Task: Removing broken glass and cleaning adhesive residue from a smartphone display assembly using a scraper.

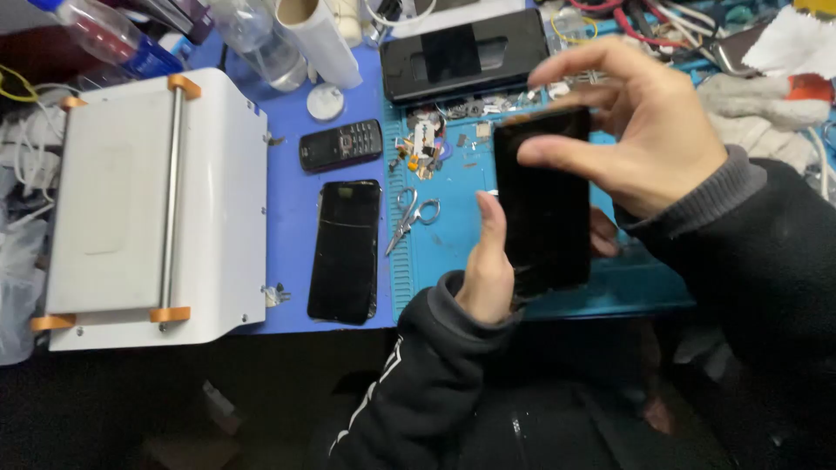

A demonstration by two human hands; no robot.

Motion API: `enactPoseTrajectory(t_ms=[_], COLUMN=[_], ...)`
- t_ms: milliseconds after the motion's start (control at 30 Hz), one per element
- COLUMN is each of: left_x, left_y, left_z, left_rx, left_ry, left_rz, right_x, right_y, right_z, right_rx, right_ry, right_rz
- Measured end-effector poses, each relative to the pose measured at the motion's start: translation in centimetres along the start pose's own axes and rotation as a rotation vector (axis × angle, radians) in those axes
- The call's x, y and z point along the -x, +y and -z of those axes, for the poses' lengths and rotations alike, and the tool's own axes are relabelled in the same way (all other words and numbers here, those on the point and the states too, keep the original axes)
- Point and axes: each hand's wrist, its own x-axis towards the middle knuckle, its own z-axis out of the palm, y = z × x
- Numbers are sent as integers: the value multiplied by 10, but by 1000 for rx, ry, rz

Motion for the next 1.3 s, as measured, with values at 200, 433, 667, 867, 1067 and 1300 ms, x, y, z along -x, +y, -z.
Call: enactPoseTrajectory(t_ms=[200,433,667,867,1067,1300], left_x=[-11,-8,-13,-6,-9,-16], left_y=[19,21,20,10,15,35], left_z=[-9,-8,-12,1,0,-21], left_rx=[-101,-131,-268,-203,-187,-411], left_ry=[382,229,249,202,265,298], left_rz=[-297,-228,-103,-105,-67,16], right_x=[50,82,60,58,61,71], right_y=[36,76,52,47,60,84], right_z=[13,-25,-52,-61,-60,-55], right_rx=[-102,-435,-386,-333,-364,-628], right_ry=[160,-53,33,67,-15,58], right_rz=[-206,-564,-729,-615,-607,-624])
